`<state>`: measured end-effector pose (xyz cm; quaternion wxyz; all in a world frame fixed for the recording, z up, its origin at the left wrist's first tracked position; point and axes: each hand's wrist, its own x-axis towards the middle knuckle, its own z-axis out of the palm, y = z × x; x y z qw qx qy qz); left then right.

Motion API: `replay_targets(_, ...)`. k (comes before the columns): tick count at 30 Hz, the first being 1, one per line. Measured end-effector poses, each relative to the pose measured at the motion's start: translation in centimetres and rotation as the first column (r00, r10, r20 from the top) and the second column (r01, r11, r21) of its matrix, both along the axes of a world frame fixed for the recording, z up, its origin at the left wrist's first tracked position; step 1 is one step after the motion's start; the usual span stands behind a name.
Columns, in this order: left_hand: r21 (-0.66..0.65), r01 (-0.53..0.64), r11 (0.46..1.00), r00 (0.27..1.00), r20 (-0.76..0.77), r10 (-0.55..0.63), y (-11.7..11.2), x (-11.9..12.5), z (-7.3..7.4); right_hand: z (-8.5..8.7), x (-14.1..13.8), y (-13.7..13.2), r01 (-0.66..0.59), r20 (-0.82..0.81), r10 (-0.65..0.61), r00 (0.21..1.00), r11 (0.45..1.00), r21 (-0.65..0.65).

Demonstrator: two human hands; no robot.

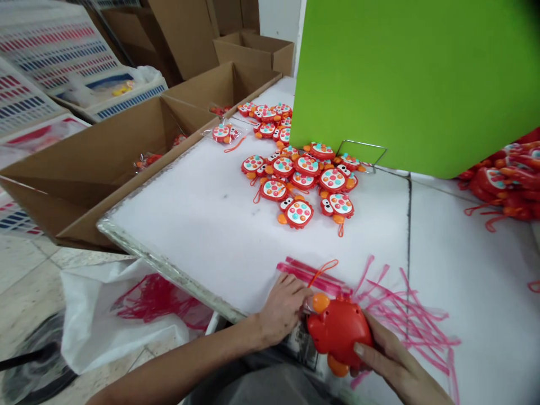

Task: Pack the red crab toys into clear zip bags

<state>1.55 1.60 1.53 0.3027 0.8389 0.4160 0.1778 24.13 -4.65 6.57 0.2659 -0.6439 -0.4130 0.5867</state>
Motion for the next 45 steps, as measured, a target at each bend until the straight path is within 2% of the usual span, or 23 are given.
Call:
replay_targets(2, 0.033, 0.018, 0.999, 1.0, -0.021, -0.017, -0.1, 0.1, 0.0, 0.3, -0.5, 0.5, 0.088, -0.235, -0.101, 0.967, 0.994, -0.066)
replay_targets(4, 0.096, 0.043, 0.994, 0.997, -0.064, -0.037, -0.3, 0.1, 0.1, 0.7, -1.5, 1.2, 0.225, -0.389, -0.238, 0.89, 0.971, -0.079)
replay_targets(5, 0.135, 0.062, 0.989, 0.994, -0.094, -0.049, -0.4, 0.2, 0.2, 0.8, -2.2, 1.7, 0.285, -0.404, -0.278, 0.871, 0.958, -0.044)
replay_targets(7, 0.217, 0.1, 0.971, 0.986, -0.153, -0.068, -0.8, 0.3, 0.3, 0.8, -3.6, 2.5, 0.301, -0.317, -0.264, 0.911, 0.951, 0.073)
replay_targets(8, 0.257, 0.113, 0.96, 0.983, -0.17, -0.07, -1.0, 0.4, 0.4, 0.7, -4.2, 2.8, 0.249, -0.225, -0.213, 0.951, 0.958, 0.145)
replay_targets(10, 0.316, 0.096, 0.944, 0.985, -0.165, -0.045, -1.3, 0.4, 0.6, 0.3, -5.2, 3.0, 0.053, 0.011, -0.058, 0.998, 0.96, 0.274)
replay_targets(13, 0.323, 0.028, 0.946, 0.994, -0.111, 0.008, -1.3, -0.2, 1.4, -0.6, -5.6, 2.7, -0.217, 0.314, 0.102, 0.944, 0.908, 0.357)
replay_targets(16, 0.254, -0.051, 0.966, 0.999, -0.005, 0.054, -0.6, -1.7, 3.1, -1.2, -5.0, 2.2, -0.27, 0.453, 0.095, 0.886, 0.901, 0.34)
replay_targets(18, 0.153, -0.184, 0.971, 0.978, 0.122, 0.166, 0.2, -2.9, 4.1, -1.3, -4.6, 1.9, -0.26, 0.49, 0.071, 0.869, 0.908, 0.33)
replay_targets(19, 0.054, -0.264, 0.963, 0.952, 0.176, 0.251, 0.6, -3.3, 4.4, -1.3, -4.5, 1.9, -0.252, 0.501, 0.058, 0.864, 0.91, 0.33)
replay_targets(21, -0.224, -0.344, 0.912, 0.891, 0.229, 0.392, 1.3, -3.8, 4.6, -1.2, -4.6, 1.9, -0.256, 0.52, 0.042, 0.853, 0.903, 0.346)
replay_targets(23, -0.484, -0.283, 0.828, 0.857, 0.26, 0.445, 1.8, -3.6, 4.2, -1.1, -4.7, 1.9, -0.287, 0.542, 0.043, 0.839, 0.882, 0.374)
replay_targets(25, -0.598, -0.209, 0.774, 0.831, 0.308, 0.462, 2.0, -3.1, 3.5, -1.0, -4.7, 2.1, -0.352, 0.578, 0.08, 0.812, 0.857, 0.377)
replay_targets(29, -0.634, -0.218, 0.742, 0.784, 0.339, 0.52, 1.7, -2.2, 2.9, -0.5, -4.3, 2.7, -0.53, 0.633, 0.244, 0.735, 0.788, 0.312)
replay_targets(32, -0.727, -0.148, 0.671, 0.754, 0.356, 0.552, 1.3, -1.8, 3.2, -0.1, -4.3, 3.3, -0.652, 0.679, 0.349, 0.646, 0.714, 0.254)
replay_targets(34, -0.775, -0.103, 0.624, 0.737, 0.362, 0.571, 1.2, -1.5, 3.6, 0.1, -4.7, 3.6, -0.717, 0.736, 0.374, 0.564, 0.665, 0.212)
replay_targets(36, -0.795, -0.075, 0.601, 0.723, 0.372, 0.582, 1.2, -1.2, 3.9, 0.2, -5.3, 3.8, -0.738, 0.781, 0.337, 0.526, 0.638, 0.222)
replay_targets(38, -0.806, -0.045, 0.59, 0.697, 0.397, 0.596, 1.3, -1.0, 4.1, 0.2, -5.9, 4.0, -0.726, 0.774, 0.31, 0.553, 0.634, 0.265)
replay_targets(41, -0.815, -0.016, 0.579, 0.673, 0.419, 0.609, 1.3, -1.1, 4.1, 0.1, -6.6, 4.3, -0.692, 0.709, 0.344, 0.616, 0.666, 0.278)
replay_targets(43, -0.794, -0.057, 0.606, 0.693, 0.405, 0.597, 1.2, -1.3, 4.0, 0.0, -6.9, 4.6, -0.649, 0.705, 0.303, 0.641, 0.705, 0.286)
replay_targets(45, -0.762, -0.083, 0.642, 0.727, 0.395, 0.562, 1.1, -1.6, 3.8, 0.1, -7.3, 4.9, -0.608, 0.716, 0.225, 0.661, 0.72, 0.335)
